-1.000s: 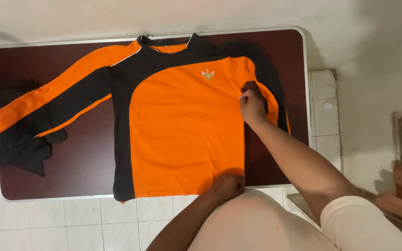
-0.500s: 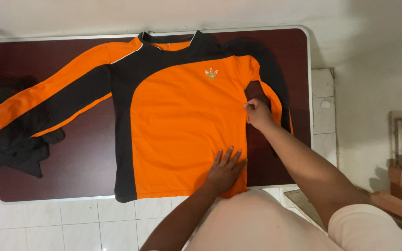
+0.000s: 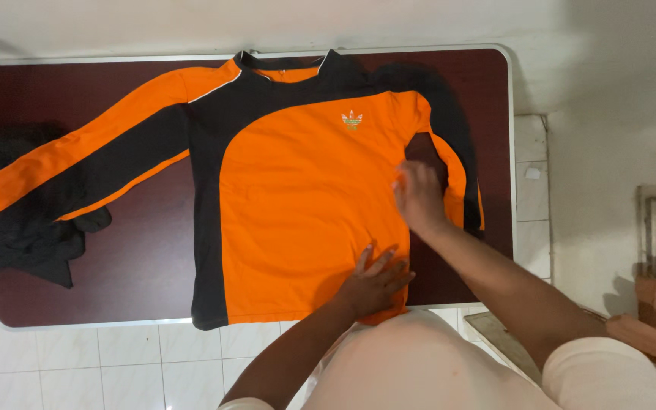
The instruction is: The person unfolds an orange and black long-sleeved shirt on a table, smooths it out, and folds the sleeves. They then retrieve a hanger from a nearby clothing rack, place the shirt on the hanger, and hang it on the rack.
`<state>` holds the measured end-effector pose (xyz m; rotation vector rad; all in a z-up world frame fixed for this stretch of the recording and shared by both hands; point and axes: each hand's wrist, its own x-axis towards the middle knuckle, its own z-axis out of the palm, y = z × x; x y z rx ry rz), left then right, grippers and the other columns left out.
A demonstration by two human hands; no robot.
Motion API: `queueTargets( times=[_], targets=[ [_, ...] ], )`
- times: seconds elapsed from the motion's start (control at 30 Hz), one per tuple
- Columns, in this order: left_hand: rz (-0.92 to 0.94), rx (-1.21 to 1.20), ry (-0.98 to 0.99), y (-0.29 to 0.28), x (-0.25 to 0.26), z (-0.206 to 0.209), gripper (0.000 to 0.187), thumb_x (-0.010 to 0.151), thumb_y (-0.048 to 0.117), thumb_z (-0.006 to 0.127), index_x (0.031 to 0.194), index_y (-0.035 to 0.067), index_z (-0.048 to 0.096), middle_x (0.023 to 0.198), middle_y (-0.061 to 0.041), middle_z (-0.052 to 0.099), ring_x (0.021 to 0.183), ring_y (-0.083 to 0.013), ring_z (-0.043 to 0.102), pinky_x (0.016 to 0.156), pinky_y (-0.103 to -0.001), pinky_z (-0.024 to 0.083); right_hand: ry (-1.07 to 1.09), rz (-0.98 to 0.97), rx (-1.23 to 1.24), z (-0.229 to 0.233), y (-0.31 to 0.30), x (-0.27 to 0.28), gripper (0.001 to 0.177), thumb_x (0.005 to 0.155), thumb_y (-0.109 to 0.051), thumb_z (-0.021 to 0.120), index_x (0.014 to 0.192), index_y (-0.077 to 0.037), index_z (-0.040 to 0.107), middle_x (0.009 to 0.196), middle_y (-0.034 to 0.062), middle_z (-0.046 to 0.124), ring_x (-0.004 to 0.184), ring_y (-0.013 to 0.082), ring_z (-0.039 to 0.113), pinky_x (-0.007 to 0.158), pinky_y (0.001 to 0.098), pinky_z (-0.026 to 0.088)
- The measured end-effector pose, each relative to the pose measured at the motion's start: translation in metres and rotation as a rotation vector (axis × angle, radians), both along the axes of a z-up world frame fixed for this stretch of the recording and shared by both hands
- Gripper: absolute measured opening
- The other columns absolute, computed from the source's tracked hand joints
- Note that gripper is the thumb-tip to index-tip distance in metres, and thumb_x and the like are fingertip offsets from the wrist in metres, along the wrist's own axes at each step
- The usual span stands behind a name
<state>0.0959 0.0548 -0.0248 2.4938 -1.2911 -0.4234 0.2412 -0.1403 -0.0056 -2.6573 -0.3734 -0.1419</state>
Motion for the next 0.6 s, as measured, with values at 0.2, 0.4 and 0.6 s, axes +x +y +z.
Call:
queueTargets(
  times=[0.2,0.4,0.6],
  targets=[
    [0.472,0.008,-0.054,0.025,0.009,-0.021,0.073,0.098,0.057,0.049,0.158,0.017,0.036,0.167,-0.014,0.028,0.153,-0.0415,0.019,0.117,-0.073,0.007,0.141,0.431,-0.405,-0.013,0.025,-0.031,0.070,0.100,-0.050,0.047,0.157,-0.013,0.031,0.168,0.0141,0.021,0.156,0.0335,0.015,0.124,0.0558,0.015],
    [0.764,-0.012,-0.195,0.073,-0.010,-0.026,0.079,0.100,0.062,0.038,0.157,0.008,0.036,0.165,-0.018,0.028,0.153,-0.0431,0.019,0.118,-0.070,0.006,0.395,0.168,-0.434,-0.021,0.009,-0.009,0.089,0.099,-0.069,0.029,0.163,-0.009,0.011,0.170,0.0191,-0.001,0.156,0.0365,-0.006,0.121,0.0602,-0.001],
    [0.793,-0.037,-0.235,0.097,-0.020,-0.023,0.072,0.104,0.057,0.036,0.157,0.008,0.039,0.165,-0.020,0.030,0.154,-0.0436,0.021,0.120,-0.069,0.007,0.312,0.123,-0.454,-0.022,0.011,-0.014,0.087,0.101,-0.064,0.031,0.162,-0.005,0.012,0.170,0.0213,0.002,0.155,0.0397,-0.003,0.119,0.0652,-0.001]
  ],
)
